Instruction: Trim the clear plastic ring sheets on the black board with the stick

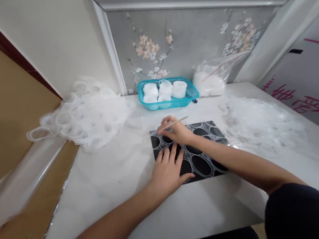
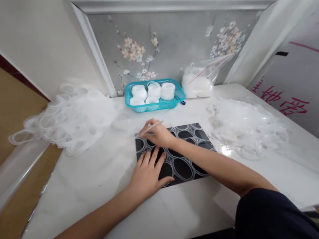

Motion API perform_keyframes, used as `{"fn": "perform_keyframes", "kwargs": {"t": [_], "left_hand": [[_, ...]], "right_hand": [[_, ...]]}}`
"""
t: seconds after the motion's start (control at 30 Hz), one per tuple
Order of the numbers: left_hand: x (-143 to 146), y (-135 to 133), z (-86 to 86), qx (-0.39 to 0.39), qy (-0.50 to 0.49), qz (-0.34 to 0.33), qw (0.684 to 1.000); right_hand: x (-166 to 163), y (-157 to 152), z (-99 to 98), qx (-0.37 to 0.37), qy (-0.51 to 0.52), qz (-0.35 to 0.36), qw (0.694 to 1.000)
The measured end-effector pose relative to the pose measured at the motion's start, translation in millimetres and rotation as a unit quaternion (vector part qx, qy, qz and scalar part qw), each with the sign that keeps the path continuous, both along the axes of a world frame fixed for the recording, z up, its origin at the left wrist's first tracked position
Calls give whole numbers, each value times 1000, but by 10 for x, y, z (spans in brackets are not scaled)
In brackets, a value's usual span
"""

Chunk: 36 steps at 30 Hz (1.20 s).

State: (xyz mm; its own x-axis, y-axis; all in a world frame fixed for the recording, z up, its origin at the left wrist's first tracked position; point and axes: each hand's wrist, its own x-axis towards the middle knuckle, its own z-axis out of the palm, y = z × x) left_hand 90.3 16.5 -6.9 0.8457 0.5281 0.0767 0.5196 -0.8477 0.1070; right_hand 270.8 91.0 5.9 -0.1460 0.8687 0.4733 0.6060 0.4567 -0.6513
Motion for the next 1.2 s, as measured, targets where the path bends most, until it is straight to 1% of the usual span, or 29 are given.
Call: {"fn": "perform_keyframes", "kwargs": {"t": [0.03, 0.07, 0.1, 0.2, 0.33, 0.5, 0.57, 0.67, 0.73, 0.77, 0.8, 0.83, 0.9, 0.93, 1.0, 1.07, 1.13, 1.17, 1.2], "left_hand": [[6, -30, 2, 5, 10, 21, 1000], [11, -55, 4, 5, 21, 41, 999], [15, -74, 5, 0, 31, 59, 998], [23, -96, 15, -19, 49, 82, 995], [30, -92, 42, -22, 53, 77, 995], [31, -108, 58, -28, 59, 75, 995], [32, -113, 51, -34, 62, 74, 995], [37, -114, 36, -42, 62, 75, 994], [42, -112, 28, -51, 59, 75, 994], [45, -112, 26, -55, 59, 77, 994], [46, -112, 24, -58, 59, 78, 994], [45, -110, 22, -61, 59, 80, 993], [34, -102, 20, -74, 61, 78, 992], [23, -91, 20, -82, 63, 75, 992], [-10, -50, 29, -94, 65, 68, 991], [-54, 18, 66, -81, 57, 67, 993], [-93, 92, 153, -59, 32, 65, 996], [-104, 117, 222, -54, 13, 60, 997], [-107, 127, 310, -57, -15, 55, 997]], "right_hand": [[-91, -72, -88, -31, 3, 61, 998], [-151, -126, -156, -57, 16, 103, 993], [-180, -161, -203, -76, 35, 126, 989], [-151, -171, -232, -112, 75, 150, 979], [-85, -136, -189, -130, 65, 168, 975], [-76, -128, -212, -116, 43, 168, 978], [-85, -151, -243, -91, 25, 163, 982], [-140, -230, -291, -40, -30, 141, 989], [-188, -261, -285, -17, -64, 138, 988], [-199, -246, -259, -17, -63, 129, 989], [-195, -201, -214, -21, -46, 106, 993], [-171, -123, -149, -25, -17, 68, 997], [-71, 112, 31, -24, 56, -42, 997], [-6, 243, 136, -16, 90, -98, 991], [108, 443, 345, 8, 132, -177, 975], [151, 465, 506, 20, 195, -230, 953], [115, 280, 597, -16, 289, -225, 930], [81, 130, 625, -72, 337, -179, 922], [47, -38, 650, -131, 355, -120, 918]]}}
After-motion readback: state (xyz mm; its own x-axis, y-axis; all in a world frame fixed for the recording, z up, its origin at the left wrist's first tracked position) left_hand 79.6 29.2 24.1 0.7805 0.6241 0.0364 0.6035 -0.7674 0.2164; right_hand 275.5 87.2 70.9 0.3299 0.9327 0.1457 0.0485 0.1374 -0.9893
